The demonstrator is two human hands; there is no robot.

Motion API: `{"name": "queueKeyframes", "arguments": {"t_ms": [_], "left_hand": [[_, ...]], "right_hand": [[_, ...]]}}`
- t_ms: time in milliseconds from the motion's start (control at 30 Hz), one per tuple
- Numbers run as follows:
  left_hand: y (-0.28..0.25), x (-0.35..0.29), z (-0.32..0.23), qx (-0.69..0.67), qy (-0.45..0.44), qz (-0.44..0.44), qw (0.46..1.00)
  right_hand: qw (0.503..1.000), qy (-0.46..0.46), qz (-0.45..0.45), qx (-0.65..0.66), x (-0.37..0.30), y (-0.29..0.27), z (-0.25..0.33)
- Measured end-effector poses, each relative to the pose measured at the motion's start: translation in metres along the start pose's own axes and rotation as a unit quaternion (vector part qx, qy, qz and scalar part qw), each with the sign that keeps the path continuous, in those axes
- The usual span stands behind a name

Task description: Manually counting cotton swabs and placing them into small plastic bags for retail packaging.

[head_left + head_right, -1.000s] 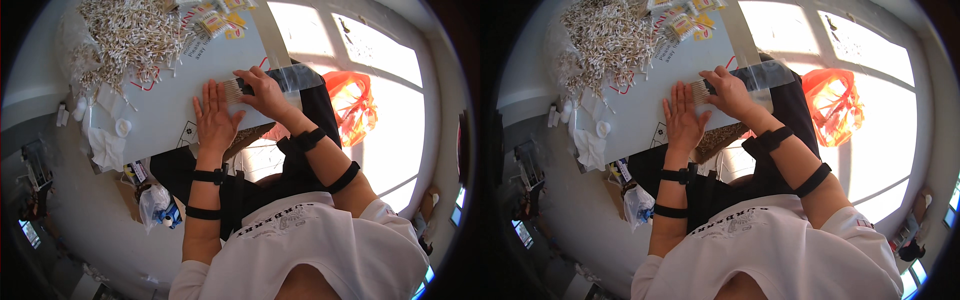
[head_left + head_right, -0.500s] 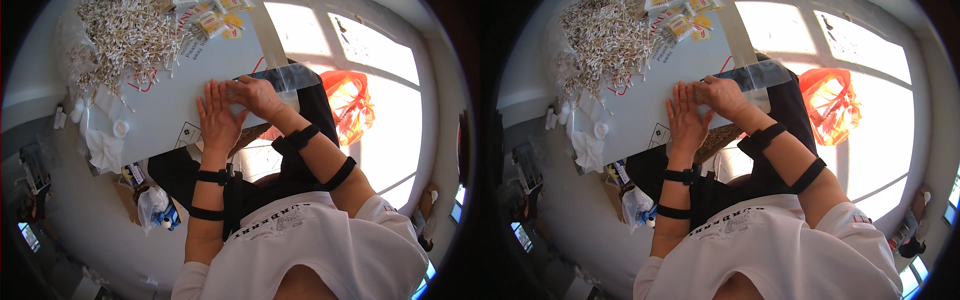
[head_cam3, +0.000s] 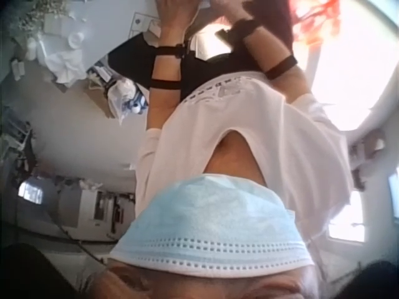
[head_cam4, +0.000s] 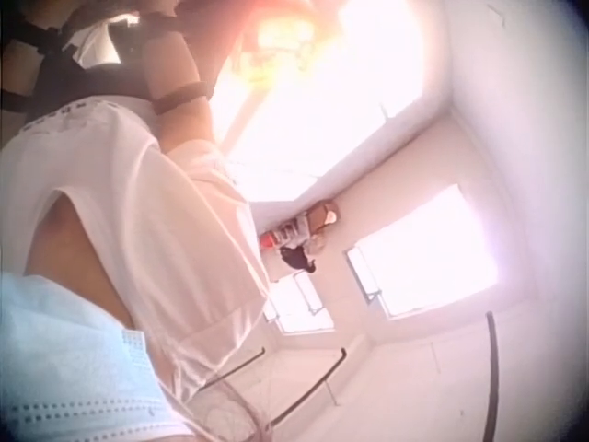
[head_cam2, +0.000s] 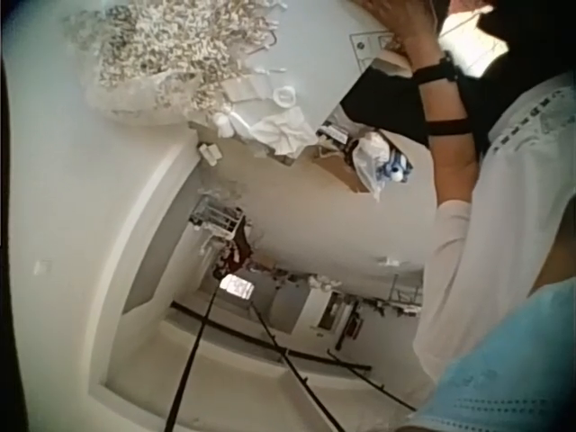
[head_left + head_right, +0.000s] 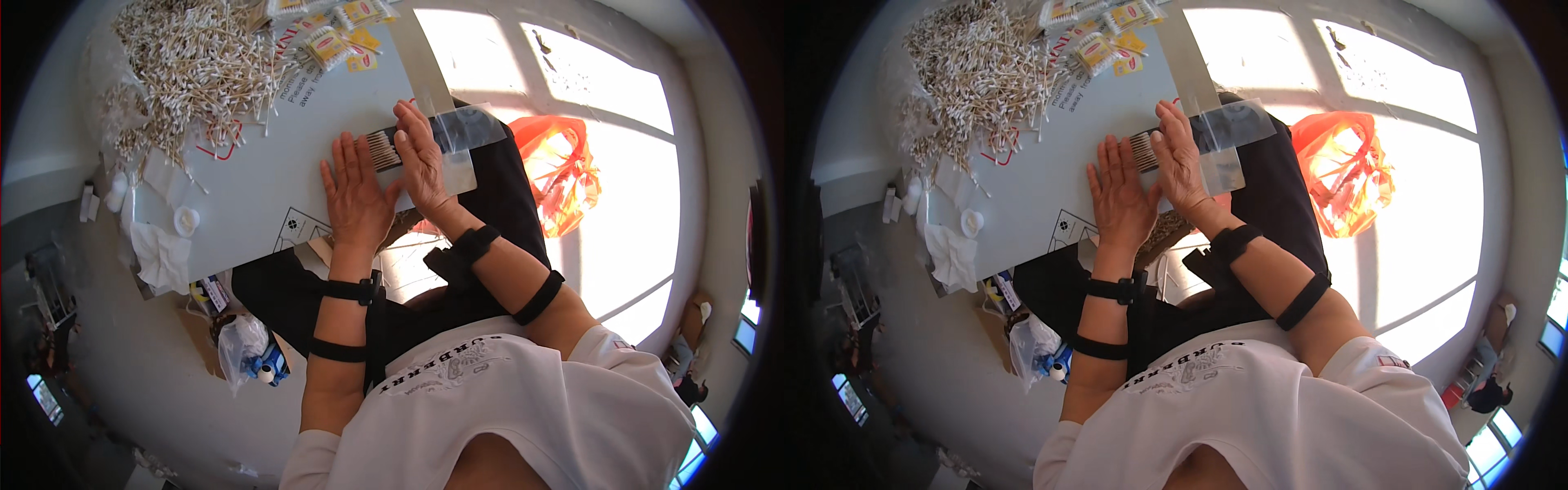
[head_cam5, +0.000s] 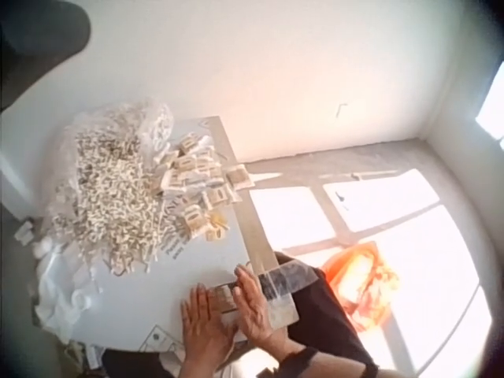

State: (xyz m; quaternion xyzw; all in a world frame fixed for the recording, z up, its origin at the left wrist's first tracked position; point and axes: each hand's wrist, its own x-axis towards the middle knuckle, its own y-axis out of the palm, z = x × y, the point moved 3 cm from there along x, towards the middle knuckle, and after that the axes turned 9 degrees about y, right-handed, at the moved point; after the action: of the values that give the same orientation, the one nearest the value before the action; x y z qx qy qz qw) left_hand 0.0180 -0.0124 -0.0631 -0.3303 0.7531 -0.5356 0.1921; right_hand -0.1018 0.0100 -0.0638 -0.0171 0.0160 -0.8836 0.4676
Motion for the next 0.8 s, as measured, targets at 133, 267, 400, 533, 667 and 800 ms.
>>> {"name": "queueKeyframes", "arguments": {"t_ms": [133,267,400,533,667,800], "left_hand": [[0.005,-0.003,0.004,0.054,0.009,-0.015,0.998],[0.002,0.0,0.001,0.013,0.002,-0.014,1.0],[0.001,-0.001,-0.001,0.008,0.005,-0.019,1.0],[0.002,0.001,-0.002,0.004,0.005,-0.016,1.0],[0.001,-0.001,-0.001,-0.002,0.006,-0.033,0.999],[0.002,-0.002,-0.001,0.01,0.002,-0.023,1.0]], "right_hand": [[1.0,0.014,0.011,0.006,-0.006,0.016,-0.007],[0.987,0.073,0.064,0.126,0.002,0.006,-0.016],[0.954,0.162,0.105,0.23,0.01,0.003,-0.02],[0.943,0.183,0.136,0.243,0.023,-0.014,-0.021],[0.96,-0.074,0.093,-0.255,0.023,-0.017,0.006],[0.895,-0.23,0.028,-0.38,0.014,-0.006,0.022]]}}
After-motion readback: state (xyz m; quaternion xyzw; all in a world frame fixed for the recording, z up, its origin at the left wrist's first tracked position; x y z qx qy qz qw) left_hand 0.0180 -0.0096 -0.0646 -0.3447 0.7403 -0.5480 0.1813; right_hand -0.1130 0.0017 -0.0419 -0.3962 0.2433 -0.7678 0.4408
